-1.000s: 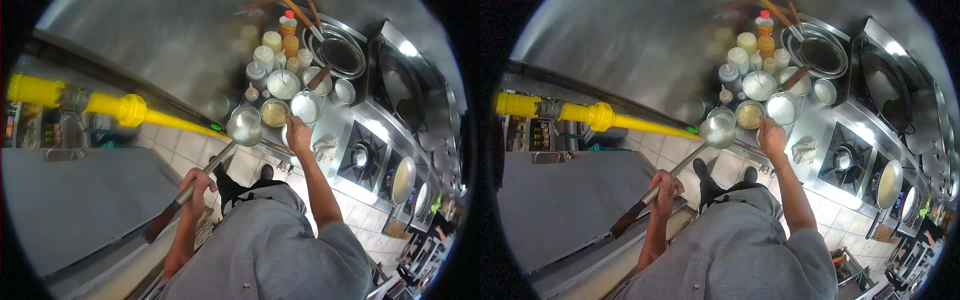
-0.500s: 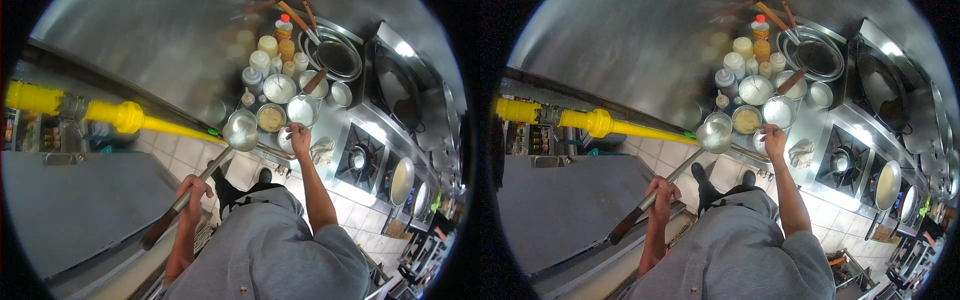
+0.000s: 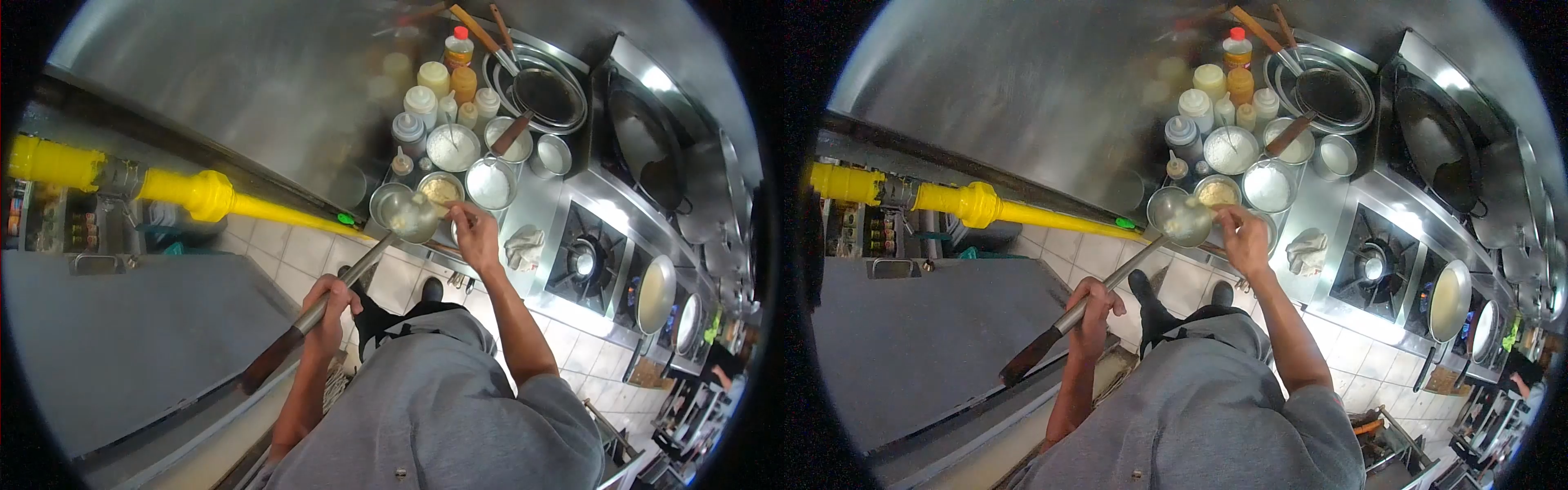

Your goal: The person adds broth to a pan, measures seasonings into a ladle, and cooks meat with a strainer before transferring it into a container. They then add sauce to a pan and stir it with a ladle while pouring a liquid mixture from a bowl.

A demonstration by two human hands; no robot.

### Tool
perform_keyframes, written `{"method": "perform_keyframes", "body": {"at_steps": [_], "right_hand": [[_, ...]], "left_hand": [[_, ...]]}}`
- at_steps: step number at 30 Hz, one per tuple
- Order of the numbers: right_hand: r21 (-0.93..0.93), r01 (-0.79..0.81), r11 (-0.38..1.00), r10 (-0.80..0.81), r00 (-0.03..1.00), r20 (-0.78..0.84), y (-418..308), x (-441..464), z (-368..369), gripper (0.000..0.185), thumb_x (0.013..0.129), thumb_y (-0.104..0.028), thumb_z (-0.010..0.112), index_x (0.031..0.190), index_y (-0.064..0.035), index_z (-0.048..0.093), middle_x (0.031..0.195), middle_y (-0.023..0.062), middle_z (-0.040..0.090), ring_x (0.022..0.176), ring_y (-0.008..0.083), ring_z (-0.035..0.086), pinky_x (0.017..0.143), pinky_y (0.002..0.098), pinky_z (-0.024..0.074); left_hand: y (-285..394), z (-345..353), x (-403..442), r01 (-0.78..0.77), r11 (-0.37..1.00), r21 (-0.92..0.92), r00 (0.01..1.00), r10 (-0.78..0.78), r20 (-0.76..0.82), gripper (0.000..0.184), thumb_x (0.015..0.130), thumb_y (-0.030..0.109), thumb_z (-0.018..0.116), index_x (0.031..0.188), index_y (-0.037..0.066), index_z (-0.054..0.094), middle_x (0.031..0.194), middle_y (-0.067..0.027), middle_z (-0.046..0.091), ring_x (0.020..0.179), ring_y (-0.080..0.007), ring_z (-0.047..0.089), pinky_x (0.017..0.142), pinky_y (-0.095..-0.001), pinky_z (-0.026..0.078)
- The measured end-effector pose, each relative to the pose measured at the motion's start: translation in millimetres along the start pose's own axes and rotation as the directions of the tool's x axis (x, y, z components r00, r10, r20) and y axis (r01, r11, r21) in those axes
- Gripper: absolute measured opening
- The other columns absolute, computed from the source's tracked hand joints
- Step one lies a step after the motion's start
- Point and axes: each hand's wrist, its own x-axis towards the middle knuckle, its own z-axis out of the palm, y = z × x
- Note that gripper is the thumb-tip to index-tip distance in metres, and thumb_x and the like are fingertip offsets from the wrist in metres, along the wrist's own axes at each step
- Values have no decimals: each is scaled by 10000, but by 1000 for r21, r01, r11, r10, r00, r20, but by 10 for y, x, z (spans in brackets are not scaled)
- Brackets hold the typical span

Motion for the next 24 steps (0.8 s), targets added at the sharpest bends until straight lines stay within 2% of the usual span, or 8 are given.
{"method": "perform_keyframes", "body": {"at_steps": [1,6,8,9,11,14,17,24], "right_hand": [[-75,-109,991,106,994,-34,197,50,28,253,1009,-240,574,1101,-73,741,949,146,760,835,316,741,732,401,547],[-298,-151,943,115,984,-135,802,194,154,318,1025,-305,519,1122,-105,747,945,133,763,880,352,722,789,436,546],[-314,-100,944,70,992,-103,932,172,250,353,1024,-305,544,1134,-27,732,890,124,766,723,217,708,709,360,543],[-313,-101,944,72,992,-101,999,148,276,353,1024,-305,544,1134,-27,732,890,124,766,723,217,708,709,360,543],[-88,-197,976,192,979,-65,981,121,310,377,1019,-309,554,1131,10,721,875,124,765,642,181,680,622,346,532],[144,-363,921,372,927,-45,923,129,234,383,1031,-287,550,1126,49,709,867,122,760,572,132,627,533,304,490],[331,-346,878,384,922,-57,988,133,135,378,1043,-267,545,1130,67,698,866,122,753,558,111,596,495,267,454],[291,-327,899,355,933,-50,587,140,-182,357,1047,-262,556,1128,53,702,874,115,750,522,102,558,526,274,462]], "left_hand": [[-24,4,2,-2,1000,-7,1000,2,-6,338,1039,345,552,864,64,481,703,-48,524,689,-149,538,682,-300,423],[-58,-29,-34,-13,999,39,1000,14,-18,364,1049,366,533,862,59,478,689,-54,530,679,-147,536,675,-299,419],[-58,-58,-55,-44,999,30,999,44,0,369,1053,370,524,859,59,474,691,-61,531,681,-153,538,678,-302,422],[-57,-73,-67,-42,999,32,999,42,-1,369,1053,370,524,859,59,474,691,-61,531,681,-153,538,678,-302,422],[-58,-101,-83,-30,999,37,999,31,-36,333,1040,308,546,843,42,511,705,-72,571,696,-154,588,700,-314,490],[-89,-148,-104,-27,999,17,999,28,-41,312,1034,287,552,846,42,511,710,-78,573,697,-153,587,701,-316,492],[-154,-203,-117,-45,999,-6,998,45,-35,298,1032,272,553,851,39,512,707,-79,576,692,-153,583,701,-315,491],[-127,-96,-47,-32,999,37,999,34,-39,290,1027,265,563,853,39,512,705,-77,575,692,-158,580,702,-308,480]]}}
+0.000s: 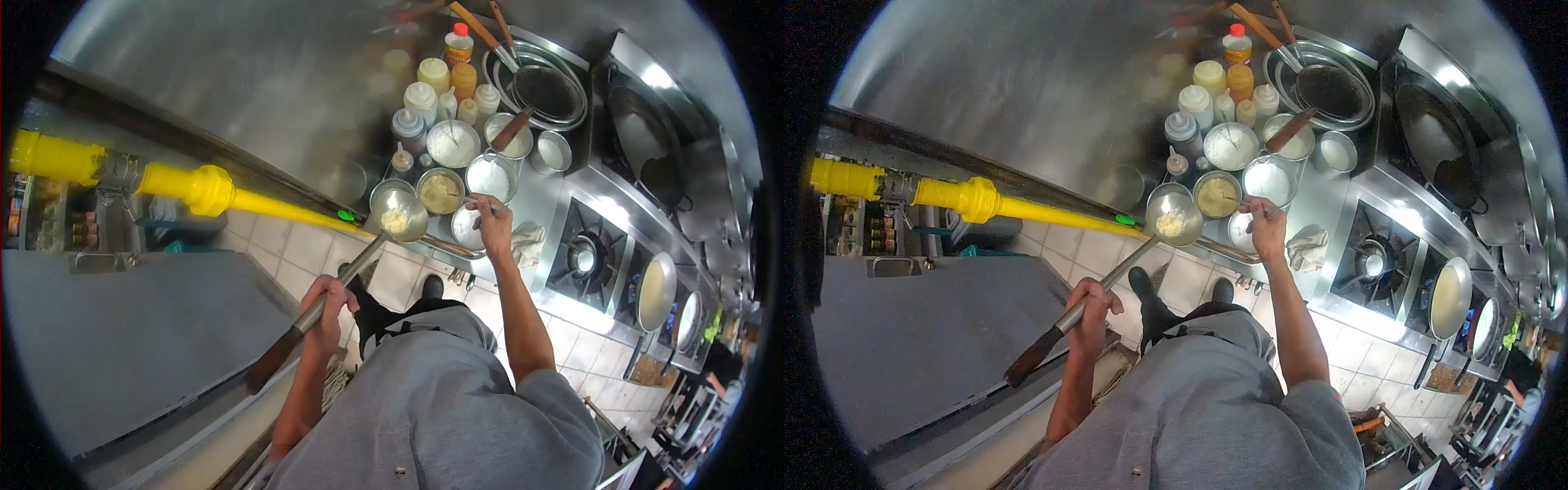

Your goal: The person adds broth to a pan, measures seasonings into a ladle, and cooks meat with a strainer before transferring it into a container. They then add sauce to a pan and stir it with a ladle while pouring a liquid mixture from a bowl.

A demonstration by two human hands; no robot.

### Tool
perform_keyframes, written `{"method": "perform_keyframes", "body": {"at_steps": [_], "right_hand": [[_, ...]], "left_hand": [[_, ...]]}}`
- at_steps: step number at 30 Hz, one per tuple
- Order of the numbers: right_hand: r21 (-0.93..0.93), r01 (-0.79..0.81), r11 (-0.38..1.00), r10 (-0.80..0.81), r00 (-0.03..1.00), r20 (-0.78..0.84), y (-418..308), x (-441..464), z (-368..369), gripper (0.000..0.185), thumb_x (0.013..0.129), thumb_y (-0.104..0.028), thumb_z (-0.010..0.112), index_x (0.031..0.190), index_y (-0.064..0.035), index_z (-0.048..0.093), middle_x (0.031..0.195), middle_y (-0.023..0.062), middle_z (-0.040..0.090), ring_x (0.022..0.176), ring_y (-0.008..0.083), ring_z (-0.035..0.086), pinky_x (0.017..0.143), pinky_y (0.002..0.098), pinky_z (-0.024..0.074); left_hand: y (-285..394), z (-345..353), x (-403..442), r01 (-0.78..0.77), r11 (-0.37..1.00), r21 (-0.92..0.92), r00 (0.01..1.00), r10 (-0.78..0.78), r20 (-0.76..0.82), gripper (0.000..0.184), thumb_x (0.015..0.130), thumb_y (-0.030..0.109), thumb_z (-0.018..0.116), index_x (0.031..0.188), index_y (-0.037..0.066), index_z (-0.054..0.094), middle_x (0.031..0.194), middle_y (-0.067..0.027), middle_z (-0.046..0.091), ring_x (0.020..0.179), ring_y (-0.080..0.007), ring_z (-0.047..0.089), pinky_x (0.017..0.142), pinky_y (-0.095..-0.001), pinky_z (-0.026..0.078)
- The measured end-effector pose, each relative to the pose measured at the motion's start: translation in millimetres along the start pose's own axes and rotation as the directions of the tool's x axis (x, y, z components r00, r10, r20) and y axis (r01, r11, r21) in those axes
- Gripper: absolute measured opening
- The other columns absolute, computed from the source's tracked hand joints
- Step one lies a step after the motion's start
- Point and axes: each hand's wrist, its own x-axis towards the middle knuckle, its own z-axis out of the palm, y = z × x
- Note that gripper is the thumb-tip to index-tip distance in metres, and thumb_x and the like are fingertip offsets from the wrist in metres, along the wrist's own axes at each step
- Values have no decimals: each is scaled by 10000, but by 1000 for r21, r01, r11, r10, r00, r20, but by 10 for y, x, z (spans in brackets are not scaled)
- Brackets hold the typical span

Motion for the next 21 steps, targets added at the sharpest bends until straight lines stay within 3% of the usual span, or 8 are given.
{"method": "perform_keyframes", "body": {"at_steps": [3,6,8,11,14,17,20,21], "right_hand": [[-56,29,998,-27,999,27,-204,-186,57,318,1038,-238,567,1139,29,709,881,111,754,591,136,605,572,294,480],[-268,313,911,-270,945,187,-274,-452,174,207,1000,-162,587,1093,-27,713,1001,134,753,805,244,704,698,358,540],[-464,579,670,-445,814,374,-447,-608,188,158,954,-112,618,1067,-48,709,1009,149,732,829,309,710,713,399,560],[-418,690,590,-620,720,313,-449,-649,195,200,917,-97,642,1108,-71,698,953,139,717,841,352,695,710,435,563],[-530,633,565,-482,774,411,-375,-638,122,225,911,-89,647,1133,-72,683,926,123,713,812,327,699,687,431,563],[-463,674,576,-589,735,337,-446,-735,114,243,911,-80,637,1151,-72,671,916,121,708,792,323,698,680,431,564],[-530,657,537,-473,754,456,-330,-705,56,242,910,-77,631,1148,-74,670,916,128,704,773,332,696,678,435,563],[-508,633,584,-497,774,393,-225,-684,38,194,944,-101,617,1121,-65,687,936,135,717,780,331,705,684,424,558]], "left_hand": [[-87,28,48,29,1000,8,998,-29,49,331,1036,368,551,889,83,469,721,-61,542,712,-162,551,701,-306,413],[-61,128,81,48,996,-70,997,-43,66,354,1037,396,557,893,84,470,735,-55,535,727,-165,551,706,-310,420],[-57,158,86,42,995,-93,997,-36,68,375,1034,415,566,887,85,465,744,-46,522,733,-170,551,713,-317,429],[-75,150,86,36,994,-106,995,-26,93,375,1034,411,569,883,86,457,747,-39,509,731,-170,549,718,-318,436],[-46,162,78,20,996,-91,995,-11,102,375,1031,405,572,875,86,451,748,-42,509,730,-169,547,719,-316,435],[-76,163,68,14,997,-69,998,-9,69,335,1025,337,579,871,45,519,725,-80,584,722,-155,578,719,-304,463],[-86,154,52,-5,998,-57,997,10,82,332,1027,329,571,869,42,517,729,-84,588,721,-153,576,716,-301,461],[-98,148,56,2,998,-61,996,3,89,332,1027,329,571,869,42,517,729,-84,588,721,-153,576,716,-301,461]]}}
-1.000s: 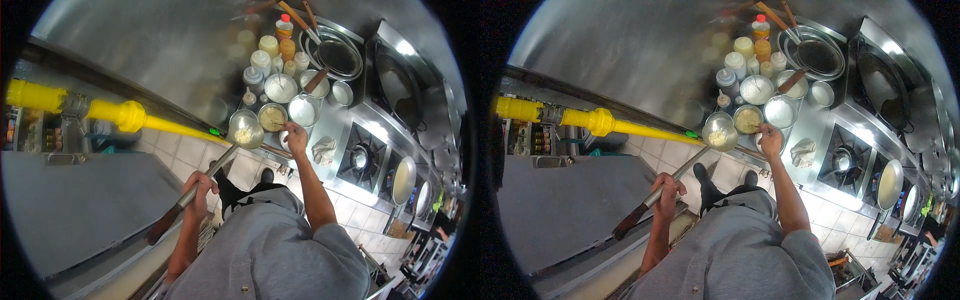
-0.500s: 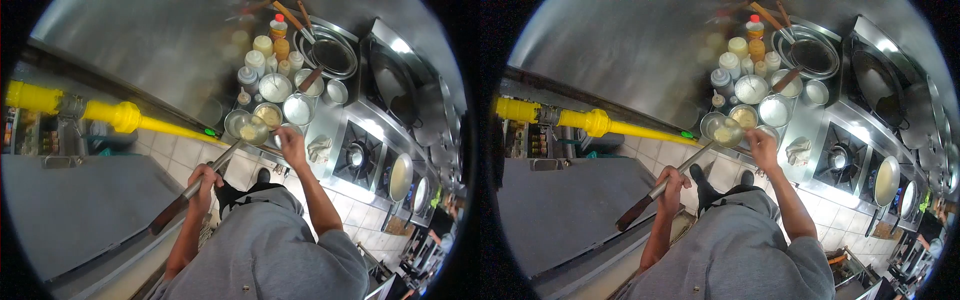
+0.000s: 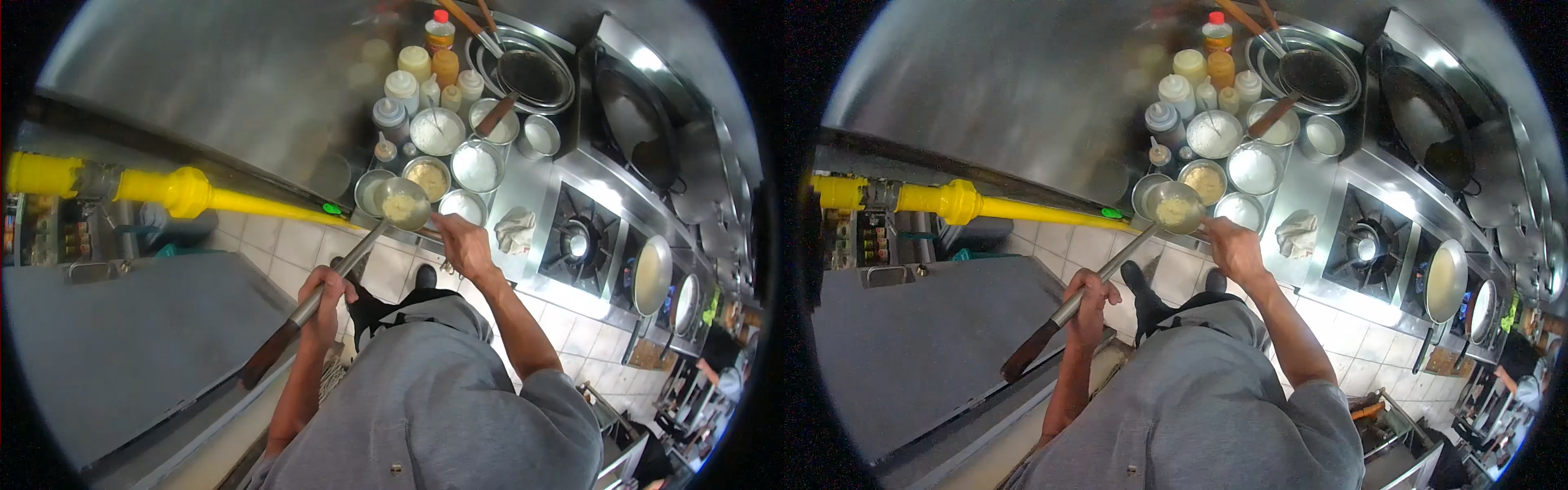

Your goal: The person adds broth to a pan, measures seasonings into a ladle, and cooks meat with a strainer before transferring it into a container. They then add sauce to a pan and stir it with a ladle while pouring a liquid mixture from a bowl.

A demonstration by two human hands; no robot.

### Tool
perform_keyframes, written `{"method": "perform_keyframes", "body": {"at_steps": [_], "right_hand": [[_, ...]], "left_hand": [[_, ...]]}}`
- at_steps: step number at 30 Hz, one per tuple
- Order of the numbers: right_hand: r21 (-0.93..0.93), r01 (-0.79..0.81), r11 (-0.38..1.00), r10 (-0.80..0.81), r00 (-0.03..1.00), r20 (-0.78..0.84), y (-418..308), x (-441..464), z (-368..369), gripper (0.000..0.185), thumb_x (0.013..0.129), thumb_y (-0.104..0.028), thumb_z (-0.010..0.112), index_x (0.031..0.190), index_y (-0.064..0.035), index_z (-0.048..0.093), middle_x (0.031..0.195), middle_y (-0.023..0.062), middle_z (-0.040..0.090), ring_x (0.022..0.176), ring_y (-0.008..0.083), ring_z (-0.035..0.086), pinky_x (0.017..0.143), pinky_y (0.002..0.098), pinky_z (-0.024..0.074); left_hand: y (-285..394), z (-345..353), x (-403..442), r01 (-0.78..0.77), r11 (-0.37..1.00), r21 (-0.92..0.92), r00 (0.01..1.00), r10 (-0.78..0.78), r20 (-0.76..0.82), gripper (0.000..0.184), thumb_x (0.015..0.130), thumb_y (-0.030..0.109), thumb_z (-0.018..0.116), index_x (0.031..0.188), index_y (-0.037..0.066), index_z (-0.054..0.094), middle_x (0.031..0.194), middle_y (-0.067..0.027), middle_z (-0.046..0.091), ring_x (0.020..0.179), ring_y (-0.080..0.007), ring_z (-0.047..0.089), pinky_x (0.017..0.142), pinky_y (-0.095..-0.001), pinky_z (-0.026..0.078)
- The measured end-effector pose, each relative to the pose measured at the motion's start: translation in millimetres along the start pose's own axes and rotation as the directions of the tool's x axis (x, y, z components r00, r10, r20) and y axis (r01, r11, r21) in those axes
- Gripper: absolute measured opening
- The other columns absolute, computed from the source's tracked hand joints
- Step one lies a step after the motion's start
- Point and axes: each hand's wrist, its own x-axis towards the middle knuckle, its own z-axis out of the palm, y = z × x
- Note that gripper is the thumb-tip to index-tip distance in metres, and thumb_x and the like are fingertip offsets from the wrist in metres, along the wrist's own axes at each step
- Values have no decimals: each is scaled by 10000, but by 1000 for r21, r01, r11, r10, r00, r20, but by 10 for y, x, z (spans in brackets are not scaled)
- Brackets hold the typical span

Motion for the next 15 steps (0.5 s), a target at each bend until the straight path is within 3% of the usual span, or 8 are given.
{"method": "perform_keyframes", "body": {"at_steps": [1,3,5,6,9,15], "right_hand": [[-4,-8,1000,8,1000,3,25,-5,-35,194,944,-101,617,1121,-65,687,936,135,717,780,331,705,684,424,558],[183,-307,934,347,904,-252,39,-44,-101,183,995,-157,583,1069,-43,707,914,148,735,784,332,717,690,415,550],[173,-524,834,552,793,-259,145,-7,-210,272,1035,-238,540,1031,-33,720,867,157,746,792,332,728,699,408,544],[211,-552,807,590,770,-241,251,-44,-203,327,1043,-295,521,1034,-38,724,827,158,748,777,349,727,708,418,545],[72,-562,824,563,799,-211,510,-165,-44,355,1047,-325,510,1042,-44,726,839,152,753,782,354,725,723,425,547],[132,-548,826,564,800,-205,526,-176,53,392,1047,-336,509,1037,-10,726,853,166,752,789,356,724,737,430,545]], "left_hand": [[-12,-17,7,-15,1000,7,1000,15,5,328,1027,324,568,868,42,517,730,-85,592,720,-152,576,716,-301,460],[-36,-50,-45,-11,1000,21,1000,10,4,324,1028,319,564,867,42,517,730,-86,596,720,-151,576,716,-300,459],[-47,-63,-56,8,1000,-25,1000,-8,-17,320,1027,315,562,866,42,517,732,-89,602,713,-148,574,715,-302,456],[-52,-64,-62,8,1000,-26,1000,-8,-11,320,1027,315,562,866,42,517,732,-89,602,713,-148,574,715,-302,456],[-50,-79,-87,7,1000,14,1000,-7,-14,311,1030,306,558,869,42,520,727,-89,602,707,-148,574,721,-303,458],[36,-43,-90,-9,999,49,1000,8,21,281,1032,266,547,869,38,527,709,-81,597,701,-145,579,723,-302,464]]}}
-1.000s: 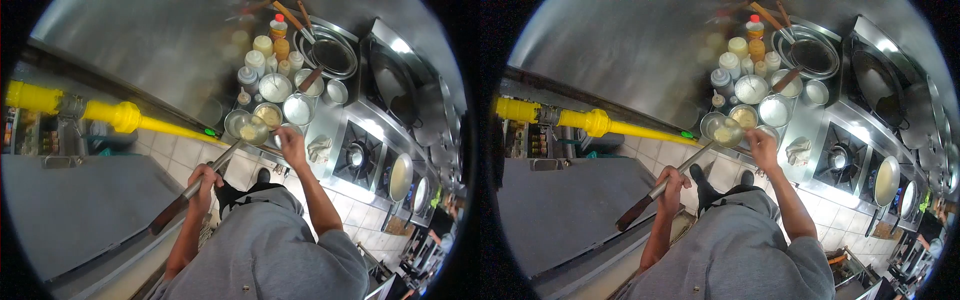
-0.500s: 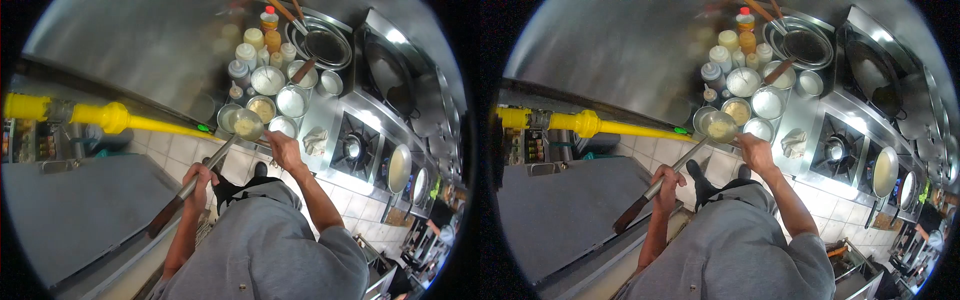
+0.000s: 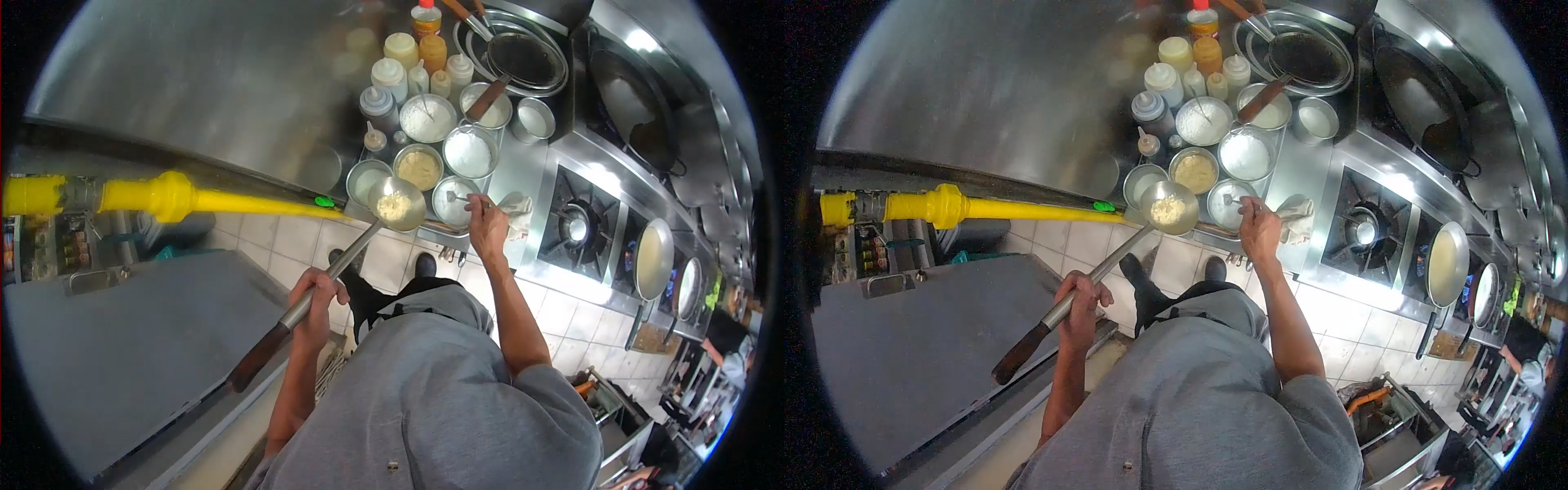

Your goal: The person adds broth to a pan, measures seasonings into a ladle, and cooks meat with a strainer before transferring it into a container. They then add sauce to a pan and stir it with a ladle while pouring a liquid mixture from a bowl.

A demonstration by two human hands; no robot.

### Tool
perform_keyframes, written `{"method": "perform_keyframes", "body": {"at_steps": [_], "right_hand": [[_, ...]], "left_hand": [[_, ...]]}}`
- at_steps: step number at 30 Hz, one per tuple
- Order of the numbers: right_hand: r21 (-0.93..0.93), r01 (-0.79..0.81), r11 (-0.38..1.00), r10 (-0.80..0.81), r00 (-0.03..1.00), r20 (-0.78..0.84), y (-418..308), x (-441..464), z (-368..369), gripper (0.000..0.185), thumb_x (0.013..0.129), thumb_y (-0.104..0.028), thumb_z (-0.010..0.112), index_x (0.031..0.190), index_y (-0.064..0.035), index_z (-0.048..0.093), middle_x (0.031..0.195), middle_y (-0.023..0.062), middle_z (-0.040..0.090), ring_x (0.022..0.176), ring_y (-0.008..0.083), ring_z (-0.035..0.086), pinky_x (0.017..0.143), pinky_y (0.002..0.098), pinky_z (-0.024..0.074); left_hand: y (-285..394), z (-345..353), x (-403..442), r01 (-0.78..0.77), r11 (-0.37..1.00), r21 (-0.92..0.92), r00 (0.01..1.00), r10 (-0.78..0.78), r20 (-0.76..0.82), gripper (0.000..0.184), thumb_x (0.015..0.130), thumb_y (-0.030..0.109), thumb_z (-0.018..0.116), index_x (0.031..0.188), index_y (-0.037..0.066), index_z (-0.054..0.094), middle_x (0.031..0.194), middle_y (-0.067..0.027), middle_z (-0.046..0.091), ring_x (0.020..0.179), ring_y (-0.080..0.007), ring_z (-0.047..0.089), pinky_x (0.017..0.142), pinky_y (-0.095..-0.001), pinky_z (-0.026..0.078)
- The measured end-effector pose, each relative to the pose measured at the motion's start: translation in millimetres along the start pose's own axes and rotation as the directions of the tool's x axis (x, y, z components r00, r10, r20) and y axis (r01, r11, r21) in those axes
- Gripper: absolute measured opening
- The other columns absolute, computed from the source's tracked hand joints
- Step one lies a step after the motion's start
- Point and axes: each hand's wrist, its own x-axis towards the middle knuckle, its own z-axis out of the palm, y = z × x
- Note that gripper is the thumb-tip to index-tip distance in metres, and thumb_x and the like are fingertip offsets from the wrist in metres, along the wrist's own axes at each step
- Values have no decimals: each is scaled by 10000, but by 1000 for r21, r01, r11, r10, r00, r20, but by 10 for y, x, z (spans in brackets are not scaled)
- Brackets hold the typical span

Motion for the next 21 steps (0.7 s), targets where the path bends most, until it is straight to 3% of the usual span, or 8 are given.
{"method": "perform_keyframes", "body": {"at_steps": [4,7,12,15,16,18,19,21], "right_hand": [[112,-63,992,64,998,-8,221,39,-3,391,1047,-320,522,1033,14,725,843,155,756,710,320,717,707,406,542],[295,-131,946,142,990,-17,98,24,-204,368,1053,-296,526,1051,14,724,811,84,744,559,134,596,572,305,483],[282,-145,948,155,988,-15,-199,-15,-386,359,1053,-286,526,1065,19,714,785,80,730,541,116,573,553,301,466],[276,-64,959,23,989,149,-318,-60,-331,327,1048,-285,542,1061,-20,733,818,93,735,612,111,574,580,309,463],[317,-23,948,-37,983,182,-603,-114,-347,250,1026,-225,571,1040,-42,741,819,100,729,618,167,613,601,342,496],[96,382,919,-385,923,6,-579,-91,-90,181,975,-154,621,1073,-56,738,826,93,715,673,237,660,627,377,526],[94,384,919,-385,923,1,-514,-43,4,181,975,-154,621,1073,-56,738,826,93,715,673,237,660,627,377,526],[-41,512,858,-497,849,181,-393,43,195,374,903,-129,680,1271,-65,656,1030,112,691,910,307,661,763,416,536]], "left_hand": [[-14,-15,-8,14,1000,22,1000,-14,3,296,1036,272,545,866,31,529,709,-83,596,699,-148,583,717,-306,473],[-15,-25,-50,16,998,57,1000,-16,0,310,1040,280,541,859,28,534,710,-84,596,702,-150,584,716,-306,477],[29,29,-65,15,992,125,1000,-16,11,323,1044,285,539,855,24,542,721,-81,600,707,-145,580,710,-300,470],[22,42,-47,26,990,140,999,-31,33,322,1046,283,541,858,22,543,741,-77,602,713,-139,574,707,-298,465],[20,52,-36,23,992,127,999,-29,46,322,1046,285,543,860,21,542,749,-75,602,718,-137,573,707,-298,464],[32,77,-32,17,993,113,998,-24,64,323,1046,286,545,862,21,542,757,-73,602,723,-134,571,707,-299,463],[51,90,-34,7,993,117,999,-12,42,318,1046,286,545,865,24,536,757,-73,598,727,-138,571,711,-302,464],[68,78,-36,-9,992,124,1000,7,21,313,1046,285,545,868,28,531,757,-74,594,730,-141,571,714,-305,464]]}}
